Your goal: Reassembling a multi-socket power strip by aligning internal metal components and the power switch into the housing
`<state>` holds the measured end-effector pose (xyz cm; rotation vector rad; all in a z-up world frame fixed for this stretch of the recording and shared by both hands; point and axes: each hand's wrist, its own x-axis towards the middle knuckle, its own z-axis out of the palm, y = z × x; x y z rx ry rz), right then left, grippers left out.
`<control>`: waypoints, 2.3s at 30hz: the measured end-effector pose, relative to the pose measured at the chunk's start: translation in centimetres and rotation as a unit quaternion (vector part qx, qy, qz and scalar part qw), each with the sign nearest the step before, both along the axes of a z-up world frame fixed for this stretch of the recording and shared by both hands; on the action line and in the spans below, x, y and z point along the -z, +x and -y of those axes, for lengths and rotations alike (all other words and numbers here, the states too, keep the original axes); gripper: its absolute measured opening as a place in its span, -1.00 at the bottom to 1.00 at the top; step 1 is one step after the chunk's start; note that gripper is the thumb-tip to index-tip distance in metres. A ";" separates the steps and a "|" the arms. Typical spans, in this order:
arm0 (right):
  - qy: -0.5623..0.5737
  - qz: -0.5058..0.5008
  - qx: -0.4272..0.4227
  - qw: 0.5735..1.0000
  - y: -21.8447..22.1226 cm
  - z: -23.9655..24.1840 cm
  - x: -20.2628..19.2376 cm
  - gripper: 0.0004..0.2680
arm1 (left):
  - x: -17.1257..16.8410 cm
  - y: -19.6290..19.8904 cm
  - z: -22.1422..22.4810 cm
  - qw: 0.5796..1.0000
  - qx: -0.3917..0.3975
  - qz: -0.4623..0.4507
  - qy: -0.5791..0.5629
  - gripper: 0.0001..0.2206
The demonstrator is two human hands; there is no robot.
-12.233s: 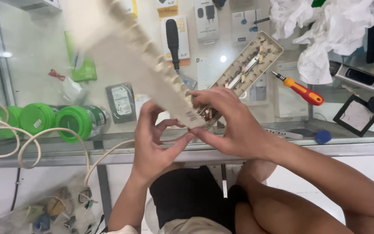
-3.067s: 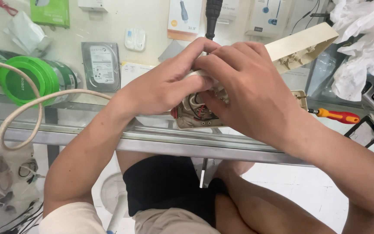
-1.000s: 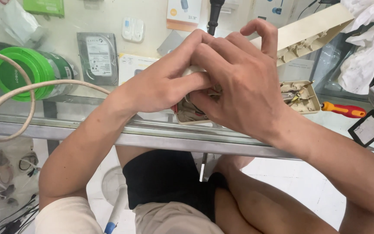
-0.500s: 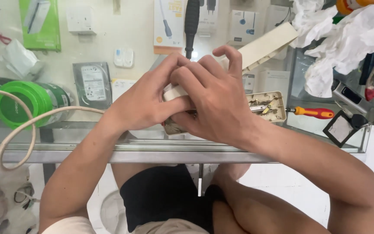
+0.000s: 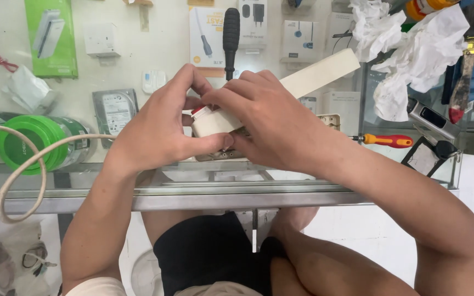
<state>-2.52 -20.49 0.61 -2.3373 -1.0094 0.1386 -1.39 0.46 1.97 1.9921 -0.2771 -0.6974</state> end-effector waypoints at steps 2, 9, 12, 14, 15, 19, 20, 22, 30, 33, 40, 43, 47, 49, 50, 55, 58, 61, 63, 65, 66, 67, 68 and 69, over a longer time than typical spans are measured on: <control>0.017 -0.041 -0.002 0.999 0.3 0.3 -0.5 -0.64 | -0.4 0.0 -0.1 1.000 -0.006 -0.001 -0.007 -0.49; -0.003 -0.086 0.027 0.996 0.4 0.7 -0.9 -0.63 | -0.5 -0.1 -0.5 1.000 0.006 0.009 -0.024 -0.47; -0.007 -0.081 0.028 0.996 -0.1 0.9 -1.0 -0.64 | -0.2 -0.1 -0.6 1.000 0.016 0.018 -0.013 -0.42; 0.003 -0.066 0.021 0.998 -0.2 1.3 -0.7 -0.66 | 0.0 -0.1 -0.7 0.999 0.027 0.038 -0.011 -0.42; 0.013 -0.052 0.016 0.998 -0.3 1.5 -0.5 -0.67 | 0.0 -0.1 -0.7 0.998 0.039 0.056 -0.011 -0.41; 0.001 -0.037 -0.009 0.999 -0.3 2.1 -0.6 -0.64 | 0.5 -0.2 -0.7 0.989 0.064 0.128 -0.046 -0.43; -0.002 -0.042 -0.001 0.999 -0.4 2.1 -0.7 -0.62 | 0.4 -0.3 -0.7 0.987 0.068 0.138 -0.041 -0.43; -0.005 -0.044 0.006 0.999 -0.6 2.1 -0.7 -0.60 | 0.4 -0.4 -0.7 0.986 0.070 0.150 -0.035 -0.43; 0.049 0.027 -0.029 0.998 -0.8 2.4 -0.2 -0.67 | 0.6 -0.6 -0.7 0.980 0.070 0.181 -0.048 -0.50; 0.032 0.025 -0.022 0.999 -0.6 2.2 -0.4 -0.68 | 0.6 -0.5 -0.8 0.980 0.069 0.182 -0.046 -0.53; 0.029 -0.061 0.006 0.998 0.3 2.1 -2.3 -0.68 | -0.7 -0.3 -1.1 0.990 0.045 0.098 -0.086 -0.51; 0.009 -0.096 0.009 0.995 0.8 1.9 -2.6 -0.70 | -1.3 -0.3 -1.5 0.988 0.086 0.025 -0.122 -0.53; -0.002 -0.056 0.011 0.998 1.0 1.6 -2.4 -0.74 | -0.8 -0.3 -1.5 0.987 0.072 0.126 -0.069 -0.62; -0.005 -0.052 0.014 0.999 0.9 1.4 -2.2 -0.77 | -0.3 -0.4 -1.4 0.980 0.071 0.177 -0.050 -0.65; -0.005 -0.031 0.017 0.999 0.9 1.4 -2.0 -0.76 | -0.2 -0.4 -1.4 0.975 0.067 0.209 -0.038 -0.66; -0.012 0.008 0.036 0.999 1.2 1.3 -1.3 -0.74 | -0.3 -1.0 -0.6 0.959 0.038 0.281 -0.005 -0.68; -0.009 0.009 0.043 0.999 1.5 1.3 -1.4 -0.73 | 0.2 -1.2 -0.5 0.948 0.022 0.316 0.018 -0.66; 0.004 0.008 0.044 0.999 1.6 1.2 -1.6 -0.73 | 0.6 -1.2 -0.7 0.937 0.017 0.347 0.024 -0.67; 0.003 -0.008 0.046 0.999 1.7 1.2 -1.6 -0.72 | 0.5 -1.1 -0.7 0.936 0.033 0.349 0.002 -0.65; -0.001 -0.002 0.053 0.999 1.7 1.2 -1.5 -0.73 | 0.5 -1.3 -0.5 0.938 0.029 0.346 -0.002 -0.65; -0.005 0.005 0.061 0.998 1.6 1.2 -1.4 -0.75 | 0.5 -1.4 -0.4 0.939 0.025 0.343 -0.005 -0.66; -0.006 0.004 0.060 0.998 1.6 1.1 -1.2 -0.75 | 0.6 -1.4 -0.4 0.939 0.024 0.343 -0.005 -0.66; -0.008 0.008 0.065 0.998 1.6 1.1 -1.1 -0.73 | 0.8 -1.5 -0.3 0.941 0.020 0.338 0.009 -0.65; -0.011 0.011 0.070 0.997 1.6 1.1 -0.9 -0.70 | 1.0 -1.6 -0.2 0.942 0.015 0.334 0.023 -0.64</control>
